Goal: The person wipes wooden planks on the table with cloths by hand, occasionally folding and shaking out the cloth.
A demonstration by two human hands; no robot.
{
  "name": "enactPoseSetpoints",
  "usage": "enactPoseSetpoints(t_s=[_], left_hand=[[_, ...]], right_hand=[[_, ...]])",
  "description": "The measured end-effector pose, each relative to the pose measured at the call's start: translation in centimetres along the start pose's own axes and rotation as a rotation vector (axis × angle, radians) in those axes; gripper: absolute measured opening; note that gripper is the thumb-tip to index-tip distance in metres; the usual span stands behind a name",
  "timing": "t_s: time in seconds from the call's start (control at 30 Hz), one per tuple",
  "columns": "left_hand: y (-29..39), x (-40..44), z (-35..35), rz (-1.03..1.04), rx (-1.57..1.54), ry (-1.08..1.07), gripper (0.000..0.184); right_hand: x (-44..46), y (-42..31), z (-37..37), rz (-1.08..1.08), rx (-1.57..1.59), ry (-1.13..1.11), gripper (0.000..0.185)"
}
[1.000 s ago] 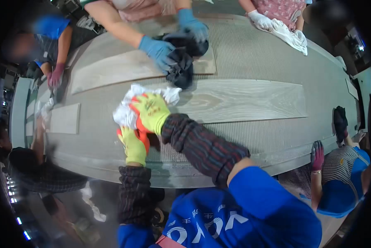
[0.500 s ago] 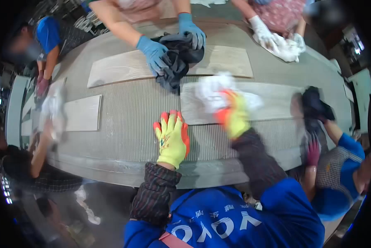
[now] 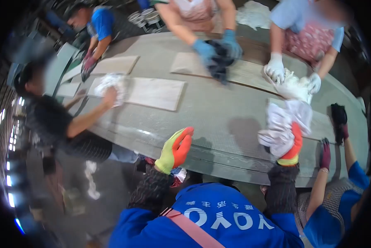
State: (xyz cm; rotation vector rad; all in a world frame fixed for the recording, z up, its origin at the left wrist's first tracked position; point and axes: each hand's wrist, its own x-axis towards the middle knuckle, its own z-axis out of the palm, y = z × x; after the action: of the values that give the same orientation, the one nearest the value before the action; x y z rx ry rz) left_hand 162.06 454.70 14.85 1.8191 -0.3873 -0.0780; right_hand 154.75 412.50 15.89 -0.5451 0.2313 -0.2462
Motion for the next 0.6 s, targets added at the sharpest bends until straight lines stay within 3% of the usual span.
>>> enactPoseSetpoints(t_s=[0.03, 0.1, 0.27, 0.37, 0.4, 0.47, 0.53, 0.6], left_hand=[[-0.6, 0.7, -1.3, -0.006, -0.001, 0.032, 0.032], [-2.0, 1.1, -1.8, 0.061, 0.110, 0.094, 0.031], [-2.6, 1.8, -7.0, 0.179, 0.379, 0.202, 0.031], [-4.9, 4.2, -12.2, 0.210, 0.481, 0.269, 0.033], [-5.7, 5.4, -14.0, 0.232, 0.545, 0.302, 0.033], [-7.0, 8.3, -18.2, 0.235, 0.612, 0.246, 0.037], [-8.5, 9.9, -19.1, 0.245, 0.684, 0.184, 0.041], [-10.7, 11.6, -17.9, 0.236, 0.883, 0.127, 0.050]], right_hand=[[0.0, 0.2, -0.1, 0.024, -0.010, -0.020, 0.043], [-0.6, -0.7, -1.3, -0.166, -0.175, 0.105, 0.049], [-1.3, 2.3, 6.2, -0.238, -0.270, 0.055, 0.051], [1.2, 6.4, 13.1, -0.043, -0.322, 0.031, 0.050], [3.2, 8.6, 14.0, -0.056, -0.328, 0.046, 0.050], [9.0, 15.4, 13.8, 0.163, -0.229, -0.191, 0.052], [13.6, 22.3, 15.1, 0.154, -0.255, -0.175, 0.046], [16.6, 29.6, 16.5, 0.088, -0.471, -0.098, 0.039]])
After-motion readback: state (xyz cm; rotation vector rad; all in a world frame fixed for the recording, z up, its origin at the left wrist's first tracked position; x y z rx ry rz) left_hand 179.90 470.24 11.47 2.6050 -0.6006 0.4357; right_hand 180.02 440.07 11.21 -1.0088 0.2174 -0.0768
